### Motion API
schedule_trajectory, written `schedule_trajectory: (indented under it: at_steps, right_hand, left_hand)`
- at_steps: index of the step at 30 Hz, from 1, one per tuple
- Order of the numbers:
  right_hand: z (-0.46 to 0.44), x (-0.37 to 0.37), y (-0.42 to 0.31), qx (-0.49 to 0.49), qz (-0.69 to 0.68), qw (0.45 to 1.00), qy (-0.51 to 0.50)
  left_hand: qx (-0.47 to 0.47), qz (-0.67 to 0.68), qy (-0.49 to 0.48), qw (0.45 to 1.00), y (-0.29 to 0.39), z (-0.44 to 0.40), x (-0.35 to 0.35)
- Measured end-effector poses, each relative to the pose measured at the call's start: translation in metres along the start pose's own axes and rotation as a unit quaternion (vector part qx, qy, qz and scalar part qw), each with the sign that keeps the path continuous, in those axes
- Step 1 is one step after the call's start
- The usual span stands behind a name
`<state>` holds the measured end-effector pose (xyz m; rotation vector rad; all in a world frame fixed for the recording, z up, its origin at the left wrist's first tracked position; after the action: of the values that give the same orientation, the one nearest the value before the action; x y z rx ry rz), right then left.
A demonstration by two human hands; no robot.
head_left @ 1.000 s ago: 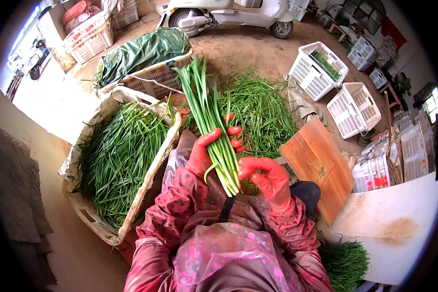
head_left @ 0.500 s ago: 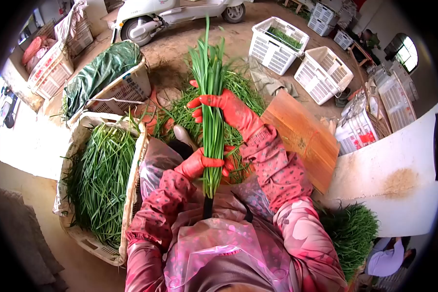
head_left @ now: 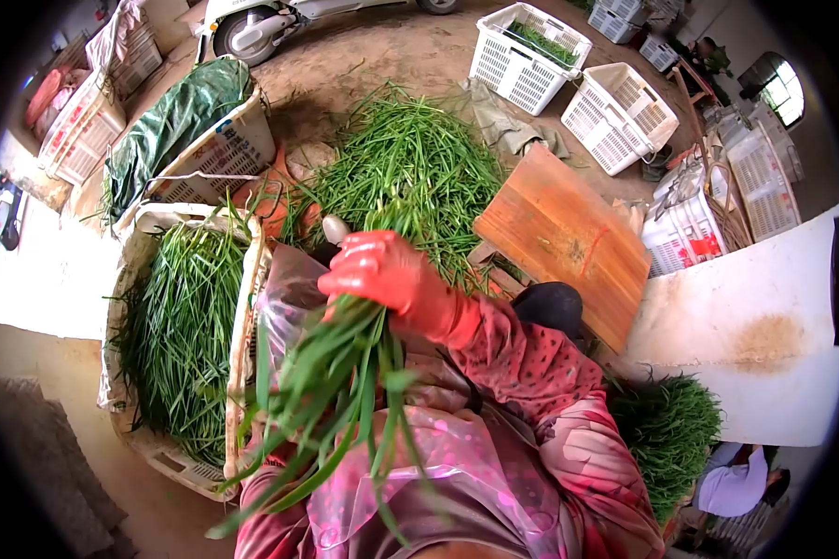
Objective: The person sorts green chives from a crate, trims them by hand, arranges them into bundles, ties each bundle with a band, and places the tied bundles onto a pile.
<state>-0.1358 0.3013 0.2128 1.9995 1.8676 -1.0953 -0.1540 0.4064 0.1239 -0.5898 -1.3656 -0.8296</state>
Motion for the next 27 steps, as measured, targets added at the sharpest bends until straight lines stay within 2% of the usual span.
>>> schedule_trajectory:
  at_steps: [2, 3, 4, 6, 8, 9, 10, 12, 14, 15, 17, 18, 20, 21, 24, 25, 27]
  right_hand:
    - [0.013, 0.023, -0.016, 0.042, 0.067, 0.98, -0.181]
    - [0.021, 0.035, -0.025, 0.062, 0.115, 0.953, -0.273]
    - [0.039, 0.044, -0.031, 0.035, 0.147, 0.954, -0.258]
    - [0.059, 0.037, -0.051, -0.011, 0.194, 0.955, -0.222]
    - [0.07, 0.027, -0.061, -0.017, 0.103, 0.949, -0.299]
    - [0.069, 0.021, -0.061, 0.029, 0.006, 0.948, -0.316]
    - [0.058, 0.001, -0.054, 0.103, -0.118, 0.956, -0.248]
    - [0.049, -0.031, -0.035, 0.233, -0.077, 0.967, -0.075]
    - [0.055, -0.043, 0.005, 0.309, 0.011, 0.944, 0.114]
    - [0.052, -0.047, 0.013, 0.312, 0.014, 0.943, 0.115]
    - [0.025, -0.053, 0.014, 0.257, 0.193, 0.944, 0.078]
    - [0.017, -0.046, 0.02, 0.227, 0.233, 0.944, 0.056]
    - [0.025, -0.021, 0.044, 0.264, 0.316, 0.911, -0.03]
    - [0.031, -0.018, 0.056, 0.265, 0.316, 0.91, -0.03]
    - [0.039, -0.032, 0.087, 0.377, 0.263, 0.886, 0.059]
    - [0.044, -0.044, 0.097, 0.37, 0.285, 0.879, 0.102]
    - [0.062, -0.069, 0.126, 0.457, 0.262, 0.838, 0.141]
  left_hand:
    - [-0.03, 0.054, -0.008, 0.998, 0.005, 0.004, 0.023]
    - [-0.028, 0.042, -0.005, 0.999, 0.008, 0.004, 0.021]
    - [-0.022, 0.017, 0.006, 1.0, 0.009, 0.004, 0.014]
    - [0.036, -0.159, 0.007, 0.987, 0.02, 0.002, -0.022]
    - [0.087, -0.256, 0.07, 0.96, 0.027, 0.009, -0.013]
    - [0.088, -0.268, 0.08, 0.956, 0.031, 0.013, -0.013]
    - [0.088, -0.28, 0.091, 0.952, 0.034, 0.019, -0.015]
    - [0.06, -0.3, 0.105, 0.946, 0.035, 0.029, -0.017]
    - [0.085, -0.318, 0.11, 0.938, 0.032, 0.036, -0.012]
    - [0.074, -0.35, 0.119, 0.926, 0.032, 0.039, -0.018]
    - [0.056, -0.374, 0.136, 0.916, 0.028, 0.043, -0.019]
    - [0.042, -0.397, 0.155, 0.904, 0.024, 0.044, -0.019]
    - [0.039, -0.392, 0.161, 0.905, 0.016, 0.049, -0.017]
    - [0.031, -0.398, 0.158, 0.903, 0.013, 0.053, -0.017]
    - [0.019, -0.395, 0.168, 0.903, 0.009, 0.065, -0.016]
    - [0.019, -0.395, 0.171, 0.903, 0.009, 0.07, -0.018]
    - [0.023, -0.382, 0.173, 0.908, 0.009, 0.078, -0.025]
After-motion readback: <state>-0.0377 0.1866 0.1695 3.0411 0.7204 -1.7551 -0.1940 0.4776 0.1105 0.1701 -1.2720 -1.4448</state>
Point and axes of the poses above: each hand's wrist, its own z-axis away from the middle knuckle, its own x-axis out of the palm, y = z × x, the point moved 2 cm from there along -z, towards the middle knuckle, and after that the axes turned 3 degrees about -y, right-handed, at the moved point
